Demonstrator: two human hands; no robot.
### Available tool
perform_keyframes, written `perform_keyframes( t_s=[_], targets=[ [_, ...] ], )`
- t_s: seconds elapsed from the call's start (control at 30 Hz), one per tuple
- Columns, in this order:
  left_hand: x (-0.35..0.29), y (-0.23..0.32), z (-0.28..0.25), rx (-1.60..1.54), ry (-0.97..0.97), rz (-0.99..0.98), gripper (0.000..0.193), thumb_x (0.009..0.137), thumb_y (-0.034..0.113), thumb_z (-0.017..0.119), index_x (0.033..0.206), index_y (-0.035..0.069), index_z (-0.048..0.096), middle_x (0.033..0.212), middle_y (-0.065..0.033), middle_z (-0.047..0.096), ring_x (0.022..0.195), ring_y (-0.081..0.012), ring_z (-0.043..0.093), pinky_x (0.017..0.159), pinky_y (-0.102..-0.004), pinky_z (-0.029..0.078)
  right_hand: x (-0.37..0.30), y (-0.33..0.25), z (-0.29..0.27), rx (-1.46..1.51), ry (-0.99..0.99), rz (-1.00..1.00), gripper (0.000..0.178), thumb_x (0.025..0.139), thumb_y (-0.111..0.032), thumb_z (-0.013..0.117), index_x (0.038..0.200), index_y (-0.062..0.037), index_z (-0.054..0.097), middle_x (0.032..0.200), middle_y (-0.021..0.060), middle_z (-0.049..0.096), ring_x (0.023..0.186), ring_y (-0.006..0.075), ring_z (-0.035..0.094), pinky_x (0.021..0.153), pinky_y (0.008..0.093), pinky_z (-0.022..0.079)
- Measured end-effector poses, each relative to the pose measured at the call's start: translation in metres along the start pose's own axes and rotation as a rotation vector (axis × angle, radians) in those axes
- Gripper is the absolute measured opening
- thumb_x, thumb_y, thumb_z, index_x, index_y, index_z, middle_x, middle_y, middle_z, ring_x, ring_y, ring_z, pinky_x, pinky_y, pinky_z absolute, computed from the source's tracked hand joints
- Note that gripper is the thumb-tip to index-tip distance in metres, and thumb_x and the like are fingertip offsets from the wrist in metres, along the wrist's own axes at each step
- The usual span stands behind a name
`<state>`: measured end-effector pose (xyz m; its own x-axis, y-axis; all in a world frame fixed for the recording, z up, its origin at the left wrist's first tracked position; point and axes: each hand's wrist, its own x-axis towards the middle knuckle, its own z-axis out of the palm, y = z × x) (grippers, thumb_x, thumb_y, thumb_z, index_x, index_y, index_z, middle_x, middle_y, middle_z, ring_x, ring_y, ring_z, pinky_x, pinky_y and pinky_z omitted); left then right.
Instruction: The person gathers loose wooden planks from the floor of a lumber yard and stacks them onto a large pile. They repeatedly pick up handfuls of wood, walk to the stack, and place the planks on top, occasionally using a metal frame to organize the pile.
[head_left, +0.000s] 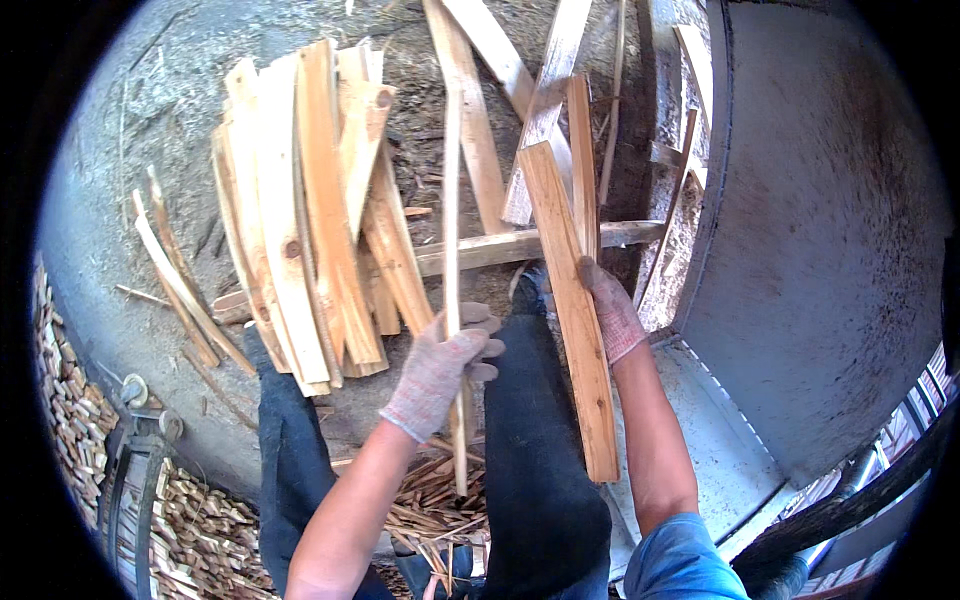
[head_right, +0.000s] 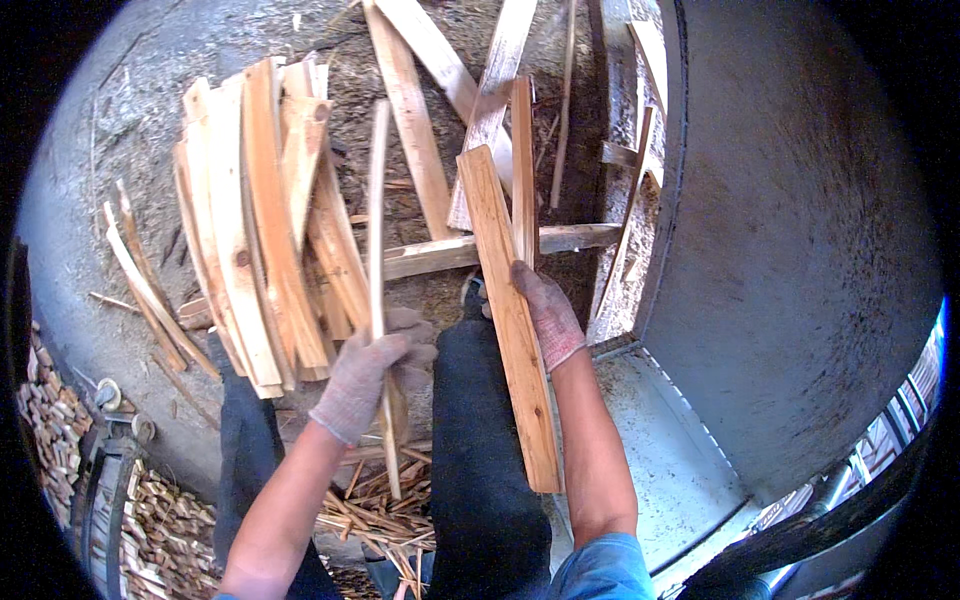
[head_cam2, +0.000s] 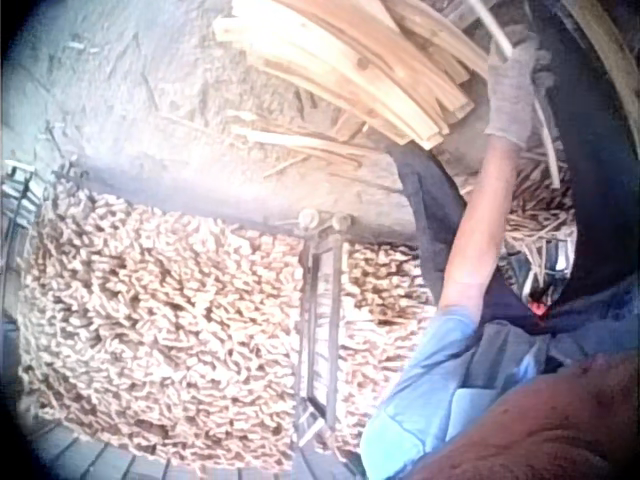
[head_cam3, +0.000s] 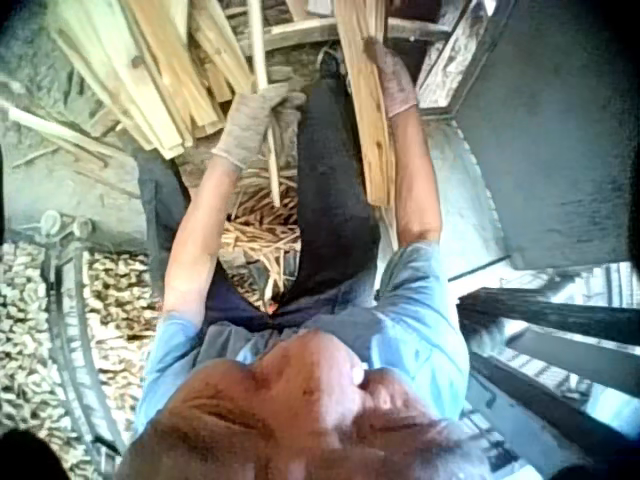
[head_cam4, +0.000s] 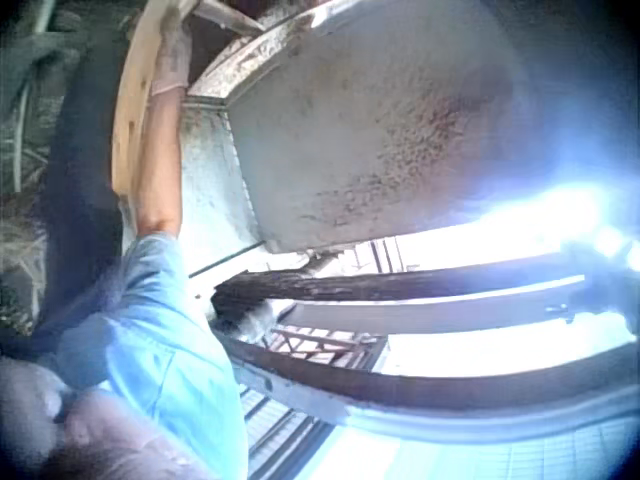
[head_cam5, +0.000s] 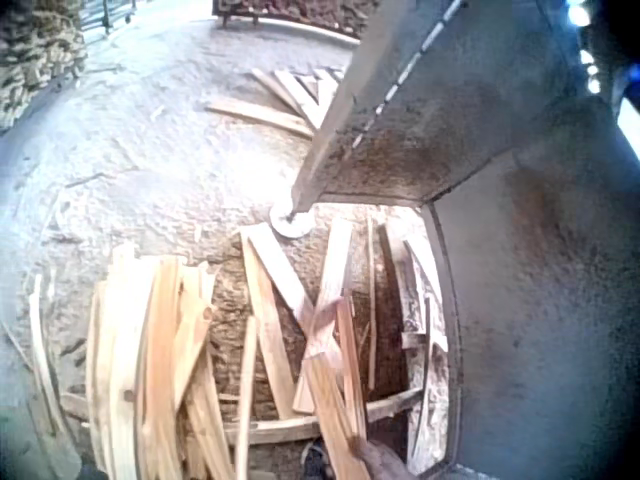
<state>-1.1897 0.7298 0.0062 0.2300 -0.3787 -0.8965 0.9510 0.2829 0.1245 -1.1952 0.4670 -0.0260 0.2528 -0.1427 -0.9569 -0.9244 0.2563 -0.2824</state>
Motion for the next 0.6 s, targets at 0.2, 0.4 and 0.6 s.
perform_keyframes(
  t_s=[0.2, 0.4, 0.6],
  targets=[
    [-0.025, -0.011, 0.003, -0.034, 0.006, -0.044, 0.047, 0.096, 0.019, 0.064, 0.136, -0.002, 0.051, 0.122, -0.0162, 0.064, 0.104, -0.0217, 0.067, 0.082, -0.0348, 0.06, -0.011, -0.003, 0.037, -0.187, 0.037, -0.056, 0.06, 0.092, -0.053, 0.069, 0.114, 0.003, 0.065, 0.09, 0.0088, 0.071, 0.074, 0.0157, 0.068, 0.07, 0.0287, 0.056],
    [-0.063, 0.021, -0.015, 0.192, 0.268, 0.165, 0.038, 0.094, 0.016, 0.063, 0.129, 0.001, 0.06, 0.107, -0.0078, 0.069, 0.089, -0.0142, 0.068, 0.083, -0.0282, 0.054, -0.036, -0.022, 0.145, -0.628, 0.257, -0.368, 0.066, 0.094, -0.055, 0.063, 0.117, 0.0075, 0.063, 0.098, 0.0249, 0.071, 0.092, 0.0335, 0.069, 0.087, 0.043, 0.052],
    [-0.085, 0.065, -0.08, 0.156, 0.254, 0.226, 0.038, 0.098, 0.023, 0.062, 0.128, 0.0, 0.059, 0.1, -0.0097, 0.069, 0.087, -0.0146, 0.068, 0.076, -0.0297, 0.056, -0.063, -0.005, 0.238, -0.877, 0.322, -0.414, 0.054, 0.094, -0.049, 0.065, 0.099, 0.005, 0.06, 0.084, 0.029, 0.069, 0.082, 0.05, 0.068, 0.072, 0.053, 0.056]
  ],
)
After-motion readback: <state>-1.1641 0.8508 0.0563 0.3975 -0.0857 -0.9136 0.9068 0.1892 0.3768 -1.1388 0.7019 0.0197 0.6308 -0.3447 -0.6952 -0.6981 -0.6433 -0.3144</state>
